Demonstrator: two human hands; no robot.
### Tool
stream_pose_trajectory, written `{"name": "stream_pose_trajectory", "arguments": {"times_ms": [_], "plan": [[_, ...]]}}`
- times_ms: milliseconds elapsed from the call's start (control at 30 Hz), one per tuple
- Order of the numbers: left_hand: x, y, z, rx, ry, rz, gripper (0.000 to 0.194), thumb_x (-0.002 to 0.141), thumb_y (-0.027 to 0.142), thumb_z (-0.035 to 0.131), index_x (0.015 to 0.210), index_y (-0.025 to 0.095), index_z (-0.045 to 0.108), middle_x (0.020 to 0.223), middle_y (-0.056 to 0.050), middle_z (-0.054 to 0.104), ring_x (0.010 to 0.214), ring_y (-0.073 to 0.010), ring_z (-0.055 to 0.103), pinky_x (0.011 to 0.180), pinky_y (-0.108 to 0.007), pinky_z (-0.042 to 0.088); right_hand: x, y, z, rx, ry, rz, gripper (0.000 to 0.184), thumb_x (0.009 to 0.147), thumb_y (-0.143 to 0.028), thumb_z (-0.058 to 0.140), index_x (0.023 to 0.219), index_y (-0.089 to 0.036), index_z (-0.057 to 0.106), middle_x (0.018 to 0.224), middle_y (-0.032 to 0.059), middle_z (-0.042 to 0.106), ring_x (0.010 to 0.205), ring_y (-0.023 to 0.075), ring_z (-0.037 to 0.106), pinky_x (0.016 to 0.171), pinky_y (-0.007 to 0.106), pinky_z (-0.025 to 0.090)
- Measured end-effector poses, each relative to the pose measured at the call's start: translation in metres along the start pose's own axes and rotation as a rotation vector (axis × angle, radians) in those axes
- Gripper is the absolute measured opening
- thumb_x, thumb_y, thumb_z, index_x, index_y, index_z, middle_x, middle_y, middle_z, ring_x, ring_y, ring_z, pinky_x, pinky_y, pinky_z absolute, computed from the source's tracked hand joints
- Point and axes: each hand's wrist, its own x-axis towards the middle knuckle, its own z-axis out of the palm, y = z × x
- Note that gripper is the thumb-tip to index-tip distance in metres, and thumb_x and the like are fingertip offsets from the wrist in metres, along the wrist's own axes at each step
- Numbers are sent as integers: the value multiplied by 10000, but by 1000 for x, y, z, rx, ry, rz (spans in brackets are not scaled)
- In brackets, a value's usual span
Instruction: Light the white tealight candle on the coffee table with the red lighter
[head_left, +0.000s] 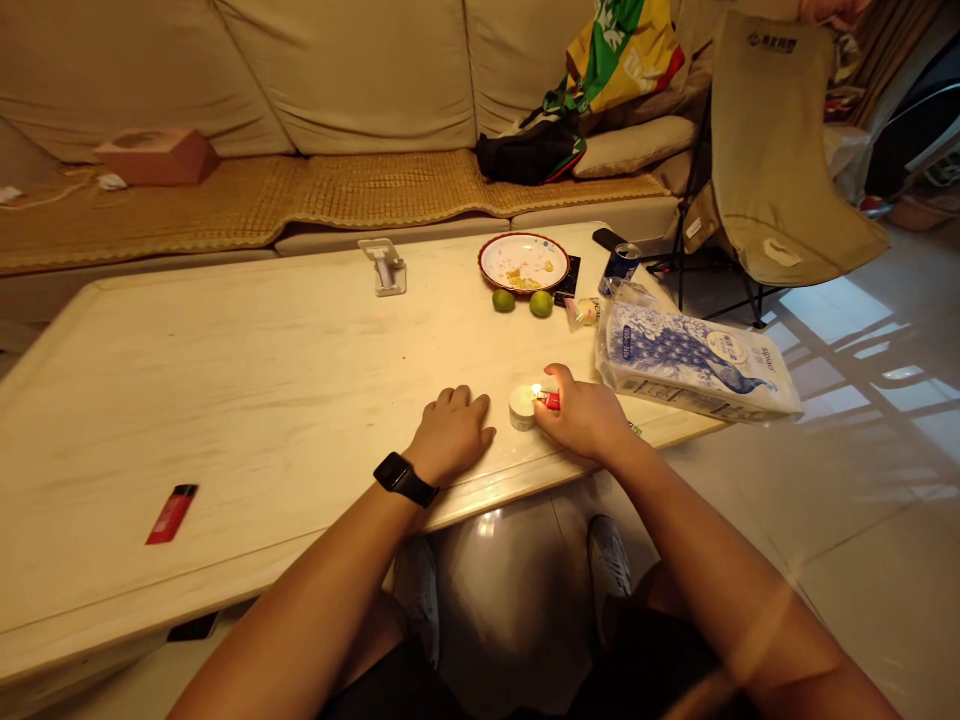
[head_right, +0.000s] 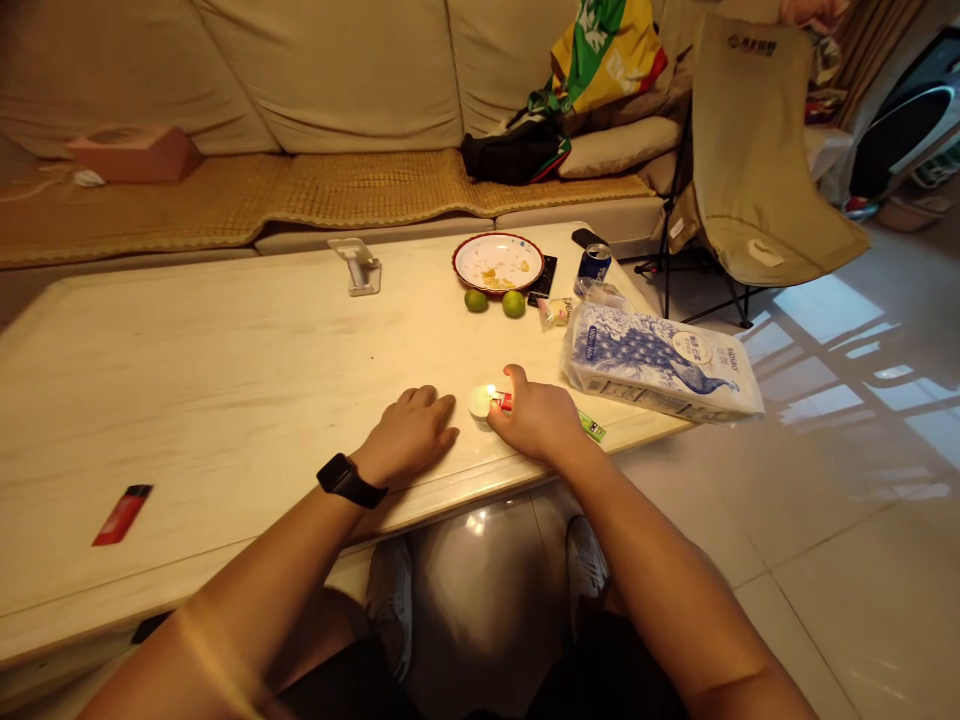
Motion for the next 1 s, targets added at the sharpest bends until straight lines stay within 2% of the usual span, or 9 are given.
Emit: {"name": "stream_pose_trajectory", "arguments": {"times_ms": [167,367,667,1000], "plan": [[1,-1,1,-17,-6,-6,402,903,453,537,1231,229,602,1255,-144,569,1189,-343,477,986,-477,412,-1,8,-1,61,43,37,703,891,-646,545,1436,-213,450,1015,107,777,985,328,715,789,361,468],[1,-2,2,-24,-4,-7,400,899,452,526,1216,223,611,1254,-152,567,1187,-353,476,971,-484,415,-10,29,-2,39,67,97,805,835,-761,558,1414,-209,477,1063,122,769,988,344,714,802,379,481],[3,-3,3,-40,-12,-11,414,893,453,525,1232,231,608,1254,-150,564,1194,-354,470,982,-484,406,-21,53,4,3,56,125,740,884,-726,516,1406,-201,505,1064,137,765,975,341,713,811,388,477],[2,-3,2,-30,-9,-5,386,897,444,524,1204,226,609,1247,-156,566,1188,-354,476,981,-484,404,-25,50,2,13,20,109,706,906,-687,518,1414,-197,493,1091,134,760,1005,319,708,829,375,463]]}}
